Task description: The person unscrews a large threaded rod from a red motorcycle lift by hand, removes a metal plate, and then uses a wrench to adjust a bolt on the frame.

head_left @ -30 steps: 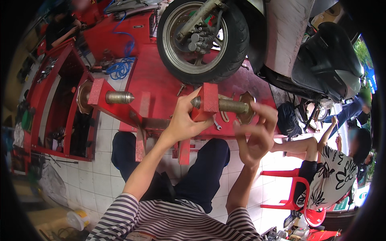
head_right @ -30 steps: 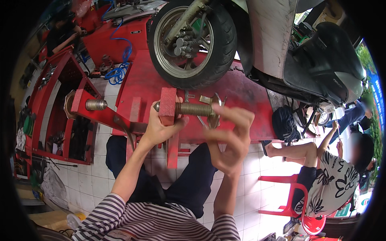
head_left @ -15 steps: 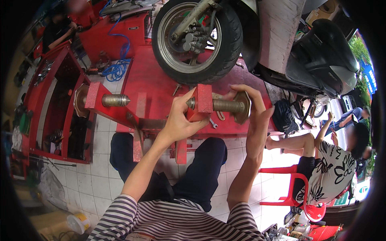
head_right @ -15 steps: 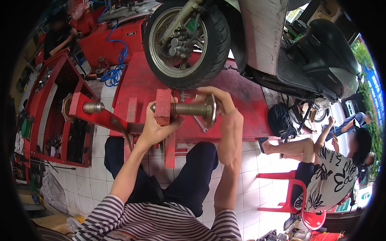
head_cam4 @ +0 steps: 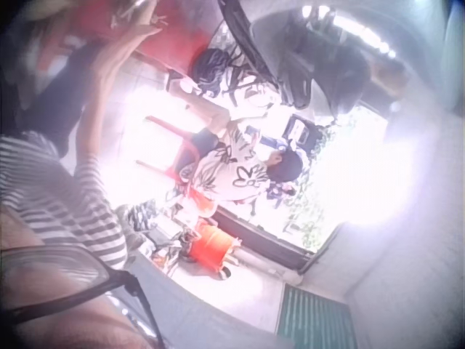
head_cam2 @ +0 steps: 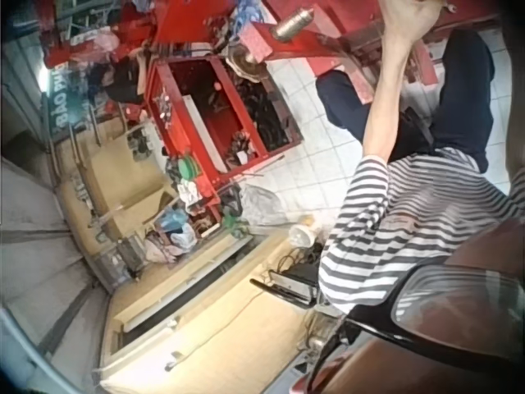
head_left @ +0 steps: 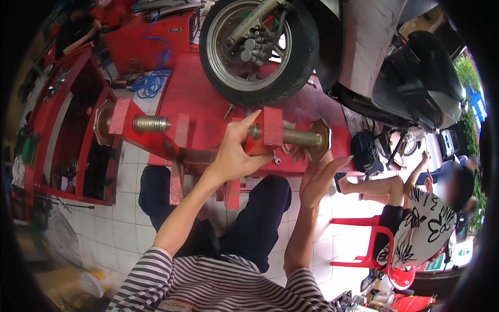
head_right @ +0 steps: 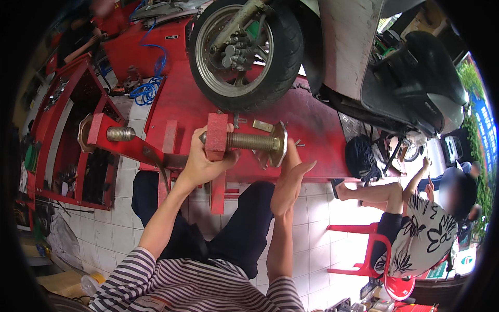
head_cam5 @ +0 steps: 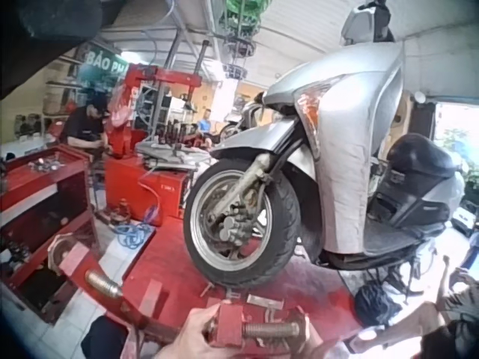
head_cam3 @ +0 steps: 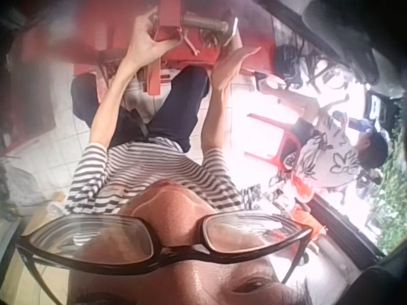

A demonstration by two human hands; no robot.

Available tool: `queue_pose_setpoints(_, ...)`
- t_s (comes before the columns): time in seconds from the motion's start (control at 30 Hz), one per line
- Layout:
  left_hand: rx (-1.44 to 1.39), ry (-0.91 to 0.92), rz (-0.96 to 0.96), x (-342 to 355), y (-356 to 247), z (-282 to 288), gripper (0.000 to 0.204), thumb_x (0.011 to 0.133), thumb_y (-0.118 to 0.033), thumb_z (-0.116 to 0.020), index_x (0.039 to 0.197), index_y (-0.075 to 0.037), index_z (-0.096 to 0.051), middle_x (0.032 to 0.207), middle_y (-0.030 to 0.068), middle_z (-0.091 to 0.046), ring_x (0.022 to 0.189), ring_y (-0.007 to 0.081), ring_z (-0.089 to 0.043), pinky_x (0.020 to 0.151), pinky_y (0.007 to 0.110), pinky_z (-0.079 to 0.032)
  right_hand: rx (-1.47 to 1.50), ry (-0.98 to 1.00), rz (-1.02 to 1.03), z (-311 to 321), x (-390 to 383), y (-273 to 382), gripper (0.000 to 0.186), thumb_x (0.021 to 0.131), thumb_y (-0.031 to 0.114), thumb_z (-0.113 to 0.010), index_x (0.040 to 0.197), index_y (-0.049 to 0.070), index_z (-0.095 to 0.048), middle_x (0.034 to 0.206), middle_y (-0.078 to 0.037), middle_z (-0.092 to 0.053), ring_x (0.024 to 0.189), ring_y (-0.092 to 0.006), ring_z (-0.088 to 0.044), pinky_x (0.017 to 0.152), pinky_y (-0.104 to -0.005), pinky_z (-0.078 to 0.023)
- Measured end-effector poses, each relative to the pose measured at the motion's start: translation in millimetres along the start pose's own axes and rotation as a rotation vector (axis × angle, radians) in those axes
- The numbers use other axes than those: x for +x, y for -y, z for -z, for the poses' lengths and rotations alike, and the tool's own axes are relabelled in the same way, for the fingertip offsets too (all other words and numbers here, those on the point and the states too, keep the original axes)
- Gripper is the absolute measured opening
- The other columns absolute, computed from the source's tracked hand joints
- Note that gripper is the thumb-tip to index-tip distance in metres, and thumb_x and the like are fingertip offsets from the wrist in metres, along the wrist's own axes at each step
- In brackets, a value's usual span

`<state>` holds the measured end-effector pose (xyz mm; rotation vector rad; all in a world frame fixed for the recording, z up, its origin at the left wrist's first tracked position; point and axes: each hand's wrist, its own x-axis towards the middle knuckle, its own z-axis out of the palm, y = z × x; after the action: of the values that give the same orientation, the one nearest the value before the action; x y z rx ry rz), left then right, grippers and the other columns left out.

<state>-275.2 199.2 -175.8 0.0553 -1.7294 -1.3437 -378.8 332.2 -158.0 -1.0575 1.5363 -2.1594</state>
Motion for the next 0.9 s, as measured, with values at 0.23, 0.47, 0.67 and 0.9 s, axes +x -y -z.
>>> queue_pose_setpoints(0.23,0.014,0.006,0.017,4.0,-1.3,-2.8,0.063,0.068,0.001,-0.068,0.128,0.004,-0.052,0.078,0.0063,-0.063,0.066,0.0075,-0.056,0.062,0.023,-0.045,-0.253,0.209,0.7,-5.8,24.3,31.1,0.052,0.099,0.035,-0.038,0.074,0.001,-0.068,0.087,-0.01,-0.066,0.098,-0.0251,-0.056,0.085,-0.041,-0.045)
queue_pose_setpoints(0.47,0.05,0.004,0.052,7.3,8.6,3.2,0.063,0.069,0.001,-0.066,0.13,0.003,-0.051,0.066,0.001,-0.057,0.059,0.0031,-0.047,0.057,0.021,-0.041,-0.416,0.001,0.664,4.7,-4.2,-8.3,0.054,0.101,0.027,-0.034,0.067,0.003,-0.068,0.069,-0.008,-0.066,0.099,-0.0246,-0.055,0.092,-0.0404,-0.042)
queue_pose_setpoints(0.67,0.022,-0.025,0.024,11.5,2.0,-2.5,0.059,0.07,0.001,-0.065,0.127,0.003,-0.052,0.066,-0.0004,-0.055,0.058,0.0029,-0.045,0.057,0.021,-0.039,-0.413,-0.039,0.026,-2.4,11.3,7.1,0.058,0.103,0.041,-0.025,0.102,-0.001,-0.064,0.073,-0.002,-0.06,0.069,-0.0131,-0.05,0.076,-0.0294,-0.041)
queue_pose_setpoints(0.9,-0.029,-0.068,0.084,10.5,-3.5,-4.7,0.041,0.072,0.0,-0.065,0.112,0.003,-0.057,0.066,0.0,-0.054,0.06,0.0029,-0.044,0.058,0.021,-0.039,-0.219,0.435,-0.154,6.5,53.3,68.1,0.026,0.096,0.02,-0.057,0.112,0.0,-0.061,0.084,-0.004,-0.063,0.066,-0.006,-0.054,0.057,-0.0218,-0.04)
